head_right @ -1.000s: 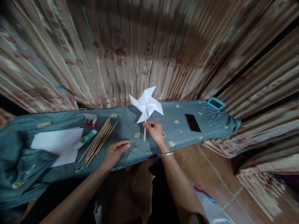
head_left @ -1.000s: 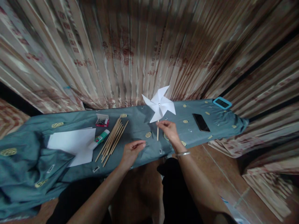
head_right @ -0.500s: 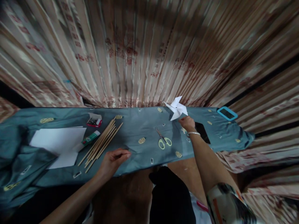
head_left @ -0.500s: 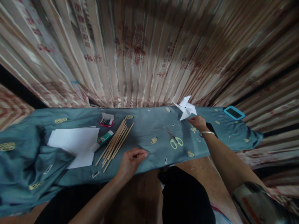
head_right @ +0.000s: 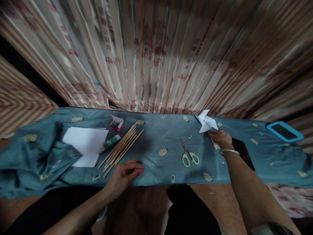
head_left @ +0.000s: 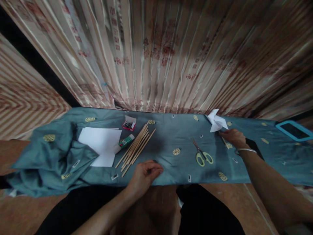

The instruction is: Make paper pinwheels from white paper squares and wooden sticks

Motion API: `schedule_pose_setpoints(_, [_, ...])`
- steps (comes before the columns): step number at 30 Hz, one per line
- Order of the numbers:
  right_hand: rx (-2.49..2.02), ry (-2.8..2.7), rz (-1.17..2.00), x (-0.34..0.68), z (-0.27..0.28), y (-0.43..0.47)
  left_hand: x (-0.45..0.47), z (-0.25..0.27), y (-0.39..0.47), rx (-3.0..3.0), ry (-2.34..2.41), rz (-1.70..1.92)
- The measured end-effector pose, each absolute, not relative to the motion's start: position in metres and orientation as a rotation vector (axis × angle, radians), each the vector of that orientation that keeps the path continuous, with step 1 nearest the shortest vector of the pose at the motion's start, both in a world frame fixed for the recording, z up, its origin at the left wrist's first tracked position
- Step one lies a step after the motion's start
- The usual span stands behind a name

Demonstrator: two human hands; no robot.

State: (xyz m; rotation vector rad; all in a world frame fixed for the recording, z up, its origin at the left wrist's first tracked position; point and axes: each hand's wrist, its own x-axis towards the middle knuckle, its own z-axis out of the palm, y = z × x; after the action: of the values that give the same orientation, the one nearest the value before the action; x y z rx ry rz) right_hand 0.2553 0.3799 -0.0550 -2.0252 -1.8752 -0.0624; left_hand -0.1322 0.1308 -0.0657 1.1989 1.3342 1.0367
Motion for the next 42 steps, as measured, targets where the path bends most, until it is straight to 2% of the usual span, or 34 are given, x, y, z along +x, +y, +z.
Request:
schedule_pose_setpoints(3, [-2.28, -1.805, -0.069, 0.248, -0.042, 0.367, -0.142, -0.066, 0.125, 1.305, 1.38, 1.03])
schedule_pose_setpoints(8, [-2.145, -1.897, -0.023, 0.201, -0.027, 0.323, -0.179, -0.065, 0.119, 1.528, 1.517, 1.105])
schedule_pose_setpoints(10, [-2.006, -1.976, 0.076, 0.167, -0.025, 0.297, -0.204, -0.062, 0.118, 1.58, 1.642, 1.168])
schedule_pose_setpoints(13, [-1.587, -2.121, 0.489, 0.107, -0.02, 0.251, -0.249, -0.059, 0.114, 1.638, 1.871, 1.212])
schedule_pose_setpoints(16, [-1.278, -2.215, 0.743, 0.053, -0.016, 0.206, -0.284, -0.065, 0.104, 1.763, 2.045, 1.022])
schedule_pose_setpoints(20, [-1.173, -2.163, 0.947, 0.01, -0.029, 0.167, -0.301, -0.078, 0.091, 1.89, 2.04, 0.776])
schedule_pose_setpoints(24, [-1.189, -2.15, 1.077, -0.002, -0.059, 0.156, -0.302, -0.082, 0.085, 1.962, 2.0, 0.743])
schedule_pose_setpoints(31, [-1.206, -2.137, 1.116, -0.001, -0.083, 0.169, -0.301, -0.085, 0.082, 1.999, 1.959, 0.883])
schedule_pose_setpoints(42, [-1.216, -2.2, 1.147, -0.004, -0.087, 0.184, -0.301, -0.079, 0.083, 1.61, 2.162, 1.043])
